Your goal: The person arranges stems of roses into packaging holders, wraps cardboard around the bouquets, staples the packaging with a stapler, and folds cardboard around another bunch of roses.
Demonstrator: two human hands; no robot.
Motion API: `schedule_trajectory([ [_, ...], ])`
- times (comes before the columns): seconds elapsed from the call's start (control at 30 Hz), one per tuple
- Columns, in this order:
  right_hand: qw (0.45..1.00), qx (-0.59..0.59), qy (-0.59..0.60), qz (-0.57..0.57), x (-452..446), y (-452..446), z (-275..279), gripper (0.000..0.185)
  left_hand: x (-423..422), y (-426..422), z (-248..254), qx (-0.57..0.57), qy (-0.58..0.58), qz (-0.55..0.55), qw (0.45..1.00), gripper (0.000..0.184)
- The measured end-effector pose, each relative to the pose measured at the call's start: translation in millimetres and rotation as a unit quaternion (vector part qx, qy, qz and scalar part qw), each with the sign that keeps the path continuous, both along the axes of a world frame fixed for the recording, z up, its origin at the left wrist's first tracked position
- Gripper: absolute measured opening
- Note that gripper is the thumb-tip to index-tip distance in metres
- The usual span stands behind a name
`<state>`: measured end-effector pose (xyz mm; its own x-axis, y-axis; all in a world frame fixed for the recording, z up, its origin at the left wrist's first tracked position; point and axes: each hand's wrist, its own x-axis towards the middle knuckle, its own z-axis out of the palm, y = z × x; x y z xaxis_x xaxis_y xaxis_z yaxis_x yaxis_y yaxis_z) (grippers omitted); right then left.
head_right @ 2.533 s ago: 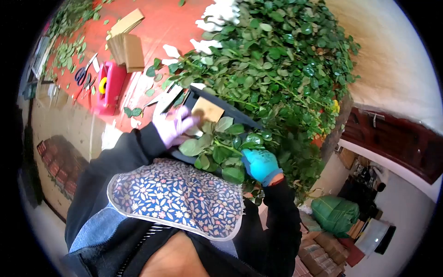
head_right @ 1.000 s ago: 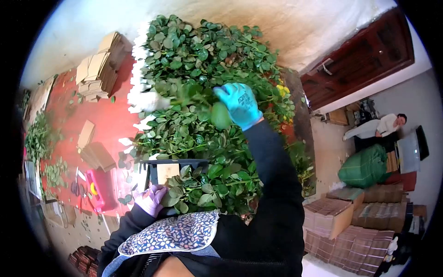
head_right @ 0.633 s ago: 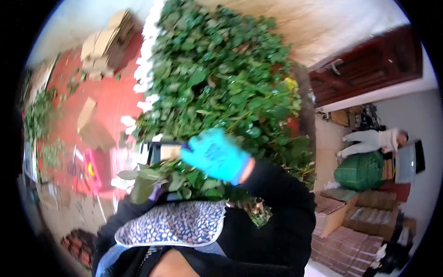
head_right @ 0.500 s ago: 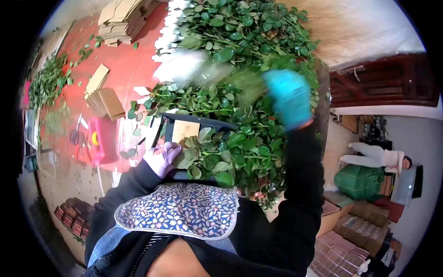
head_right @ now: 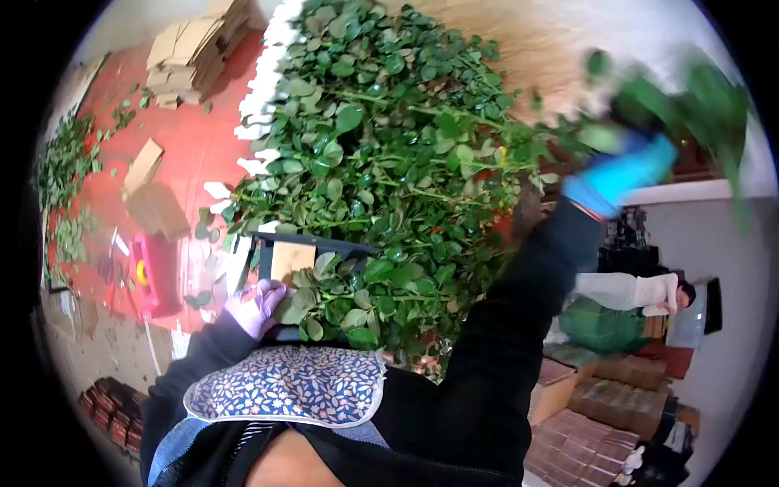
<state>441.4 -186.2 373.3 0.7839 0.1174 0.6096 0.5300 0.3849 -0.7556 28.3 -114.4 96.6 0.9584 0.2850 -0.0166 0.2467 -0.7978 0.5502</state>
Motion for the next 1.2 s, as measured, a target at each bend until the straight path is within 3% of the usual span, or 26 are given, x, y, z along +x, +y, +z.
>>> schedule_trajectory([
  [0.03, 0.989, -0.124, -0.075, 0.008, -4, 19, -29, 0.031, 0, 0, 4, -0.026, 0.009, 0.002, 1.0, 0.062],
  [0.07, 0.907, -0.307, -0.282, -0.055, 12, 38, -76, 0.025, 1, -1, 6, -0.024, 0.013, 0.002, 1.0, 0.062],
  [0.1, 0.781, -0.409, -0.462, -0.096, 26, 57, -119, 0.021, 1, -2, 3, -0.018, 0.018, 0.004, 1.0, 0.063],
  [0.13, 0.688, -0.461, -0.552, -0.1, 42, 73, -167, 0.02, 0, -2, 0, -0.011, 0.024, 0.003, 1.0, 0.063],
  [0.17, 0.623, -0.653, -0.431, -0.013, 29, 84, -182, 0.02, -1, -3, 7, 0.003, 0.017, 0.002, 1.0, 0.064],
  [0.2, 0.608, -0.665, -0.434, 0.009, 57, 82, -239, 0.019, 1, -2, 13, 0.018, 0.009, -0.003, 1.0, 0.065],
  [0.27, 0.636, -0.632, -0.441, 0.029, 101, 46, -306, 0.023, -1, -2, -3, 0.01, -0.021, -0.006, 1.0, 0.064],
  [0.33, 0.536, -0.791, -0.293, 0.018, 122, 16, -310, 0.028, -1, -2, -1, -0.004, -0.019, -0.007, 1.0, 0.062],
  [0.37, 0.51, -0.808, -0.295, -0.005, 122, 4, -299, 0.031, 0, -1, 1, -0.004, -0.006, -0.016, 1.0, 0.061],
  [0.47, 0.536, -0.757, -0.373, -0.025, 118, 0, -265, 0.026, 2, 1, 2, 0.01, -0.022, -0.023, 0.999, 0.061],
  [0.53, 0.635, -0.644, -0.426, 0.004, 85, -3, -219, 0.024, -10, -12, 8, -0.017, 0.028, 0.0, 0.999, 0.062],
  [0.6, 0.664, -0.596, -0.444, 0.082, 36, -13, -174, 0.03, 6, 2, 12, -0.01, 0.058, -0.008, 0.998, 0.064],
  [0.67, 0.644, -0.571, -0.501, 0.091, -19, -35, -147, 0.033, 6, 1, 14, 0.017, 0.041, -0.004, 0.999, 0.064],
  [0.73, 0.646, -0.582, -0.471, 0.148, -80, -53, -130, 0.025, 2, 0, 5, 0.062, 0.038, -0.006, 0.997, 0.062],
  [0.87, 0.552, -0.67, -0.402, 0.292, -116, -84, -185, 0.026, 0, -1, -3, 0.046, -0.013, 0.008, 0.999, 0.058],
  [0.93, 0.552, -0.68, -0.365, 0.316, -115, -100, -220, 0.023, 2, 3, -3, -0.019, 0.036, -0.006, 0.999, 0.054],
  [1.03, 0.574, -0.675, -0.302, 0.352, -105, -112, -254, 0.017, 2, 6, -4, -0.024, -0.032, -0.013, 0.999, 0.055],
  [1.13, 0.597, -0.656, -0.215, 0.408, -99, -111, -255, 0.013, 1, 7, -11, -0.058, -0.038, -0.03, 0.997, 0.059],
  [1.17, 0.563, -0.687, -0.173, 0.426, -100, -106, -248, 0.015, 2, 7, -8, -0.041, -0.043, -0.03, 0.998, 0.059],
  [1.2, 0.563, -0.687, -0.171, 0.425, -100, -106, -249, 0.015, 3, 8, -6, -0.024, -0.048, -0.028, 0.998, 0.058],
])
